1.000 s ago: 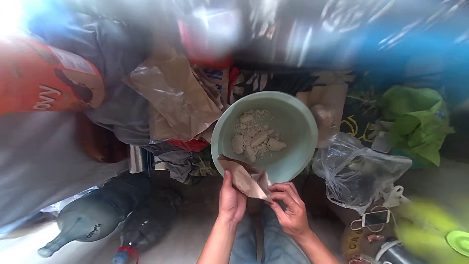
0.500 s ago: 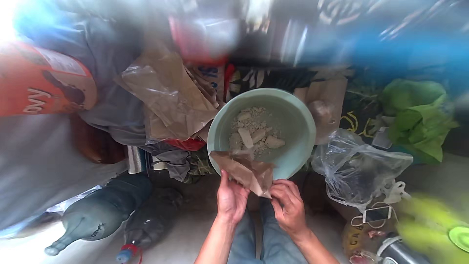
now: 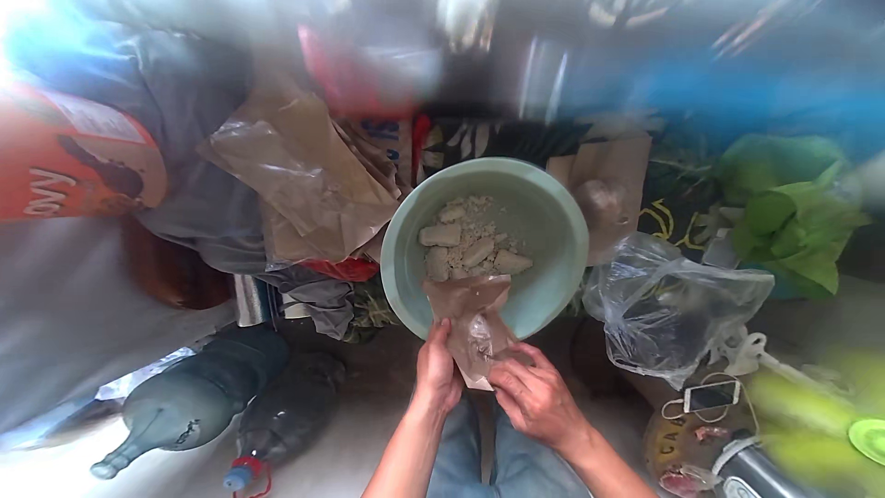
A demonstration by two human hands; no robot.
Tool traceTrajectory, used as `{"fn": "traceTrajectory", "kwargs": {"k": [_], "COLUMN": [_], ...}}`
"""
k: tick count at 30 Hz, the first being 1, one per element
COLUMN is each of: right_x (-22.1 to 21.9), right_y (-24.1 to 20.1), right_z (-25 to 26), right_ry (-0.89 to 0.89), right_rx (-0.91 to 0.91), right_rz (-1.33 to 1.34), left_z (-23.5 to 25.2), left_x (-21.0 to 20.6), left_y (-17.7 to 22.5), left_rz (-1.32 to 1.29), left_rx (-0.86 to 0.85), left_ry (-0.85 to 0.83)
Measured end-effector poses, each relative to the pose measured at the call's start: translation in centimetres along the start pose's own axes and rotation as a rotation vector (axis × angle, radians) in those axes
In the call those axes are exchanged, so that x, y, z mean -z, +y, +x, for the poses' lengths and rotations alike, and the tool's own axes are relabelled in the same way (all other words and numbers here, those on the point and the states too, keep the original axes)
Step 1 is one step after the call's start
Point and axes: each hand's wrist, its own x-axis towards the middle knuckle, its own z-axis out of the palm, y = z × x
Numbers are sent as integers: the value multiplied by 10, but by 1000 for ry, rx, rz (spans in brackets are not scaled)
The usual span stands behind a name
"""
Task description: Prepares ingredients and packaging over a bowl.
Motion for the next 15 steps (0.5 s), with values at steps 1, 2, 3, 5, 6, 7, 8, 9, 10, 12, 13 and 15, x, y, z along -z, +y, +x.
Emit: {"fn": "traceTrajectory", "kwargs": {"k": [1,2,3,5,6,7,8,9,10,12,13,15], "right_x": [1,3,4,6,5,2,-3,-9,-14,-28,-36,-46], "right_y": [1,3,4,7,7,6,2,-2,-5,1,10,35], "right_z": [1,2,4,10,14,18,23,30,38,52,58,68], "right_ry": [-47,-97,-155,-262,-277,-249,-193,-147,-124,-150,-174,-208], "right_rx": [11,11,-6,-77,-109,-137,-164,-197,-216,-138,-88,-181], "right_rz": [68,154,270,513,579,580,529,469,460,555,507,204], "left_z": [1,2,3,2,1,0,-3,-6,-9,-16,-20,-26], "left_x": [3,5,5,8,10,11,12,13,13,10,10,12], "left_y": [1,2,3,4,4,3,1,0,0,3,5,13], "left_rz": [-1,-5,-23,-53,-57,-57,-61,-75,-95,-182,-230,-285], "left_rx": [19,40,62,76,63,48,30,15,1,-7,0,24], "left_ry": [-24,-32,-18,-12,-32,-57,-85,-118,-152,-221,-257,-305]}}
